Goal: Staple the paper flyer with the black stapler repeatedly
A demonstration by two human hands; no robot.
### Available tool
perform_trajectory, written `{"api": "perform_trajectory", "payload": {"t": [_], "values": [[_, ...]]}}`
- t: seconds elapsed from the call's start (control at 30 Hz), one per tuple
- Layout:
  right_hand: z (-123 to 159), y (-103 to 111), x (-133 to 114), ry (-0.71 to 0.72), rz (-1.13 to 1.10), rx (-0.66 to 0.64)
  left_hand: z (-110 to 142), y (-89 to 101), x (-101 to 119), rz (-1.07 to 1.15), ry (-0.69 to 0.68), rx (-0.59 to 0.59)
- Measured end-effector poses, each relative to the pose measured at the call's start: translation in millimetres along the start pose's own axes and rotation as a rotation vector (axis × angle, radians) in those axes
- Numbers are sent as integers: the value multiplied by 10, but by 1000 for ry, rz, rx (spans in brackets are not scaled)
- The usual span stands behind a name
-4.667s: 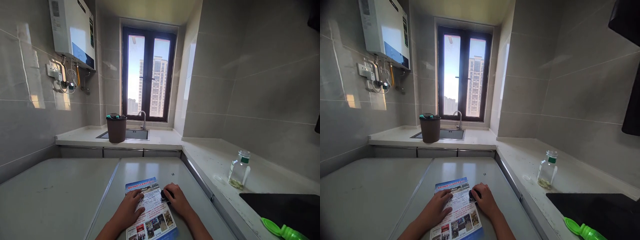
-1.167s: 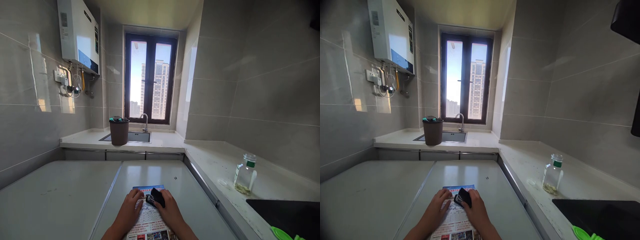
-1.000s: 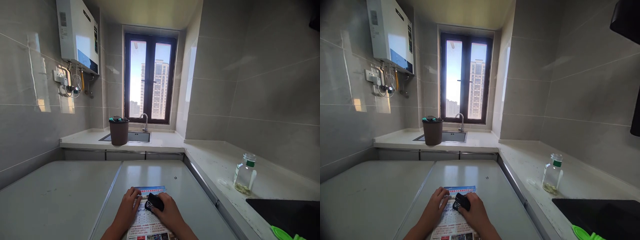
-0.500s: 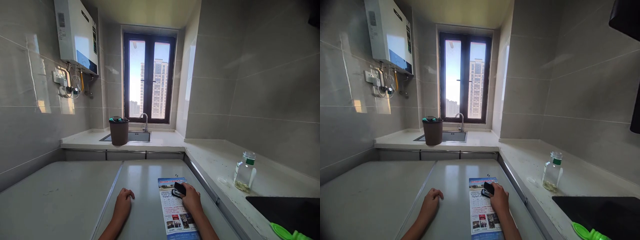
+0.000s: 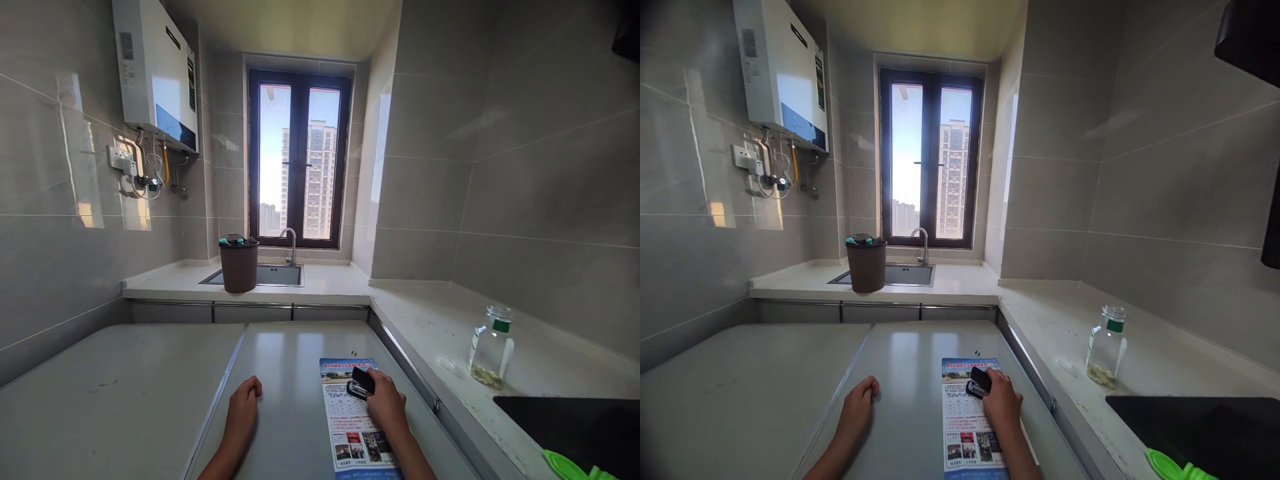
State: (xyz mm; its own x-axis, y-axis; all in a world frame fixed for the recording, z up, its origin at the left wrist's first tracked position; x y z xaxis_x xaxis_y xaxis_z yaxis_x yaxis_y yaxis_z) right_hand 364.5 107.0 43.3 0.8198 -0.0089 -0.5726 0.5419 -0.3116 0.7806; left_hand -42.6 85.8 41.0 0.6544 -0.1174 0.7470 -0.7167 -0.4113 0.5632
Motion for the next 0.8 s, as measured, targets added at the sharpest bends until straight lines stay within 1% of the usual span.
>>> {"api": "perform_trajectory", "payload": {"t": [0.1, 0.17, 0.27, 0.33, 0.4, 0.57, 0.8], "values": [[23, 38, -1, -34, 0, -1, 17, 14, 10, -9, 11, -2], [38, 80, -47, -33, -3, 4, 26, 8, 22, -22, 10, -15], [54, 158, -183, 24, -8, 51, 28, -30, 45, -42, -13, -48], [60, 166, -271, 74, -33, 70, 25, -53, 48, -52, -22, -58], [66, 116, -332, 117, -74, 58, 22, -67, 44, -57, -24, -56], [119, -62, -421, 194, -143, -23, 24, -89, 55, -63, -46, -56], [146, -96, -436, 168, -115, -50, 26, -85, 66, -46, -40, -66]]}}
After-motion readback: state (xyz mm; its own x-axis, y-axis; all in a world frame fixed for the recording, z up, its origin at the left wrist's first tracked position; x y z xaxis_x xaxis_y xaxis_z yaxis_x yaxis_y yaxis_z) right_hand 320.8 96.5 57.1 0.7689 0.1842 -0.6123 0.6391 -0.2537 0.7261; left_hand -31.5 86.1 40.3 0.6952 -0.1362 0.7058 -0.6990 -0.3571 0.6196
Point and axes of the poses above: each hand's wrist, its own z-axis away from the middle knuckle, its own y-axis out of the back of the hand, x = y × z, the point moved 9 cm from there along -z, towards the middle knuckle, and after that the axes turned 11 degrees about -z, right-handed, at the moved point
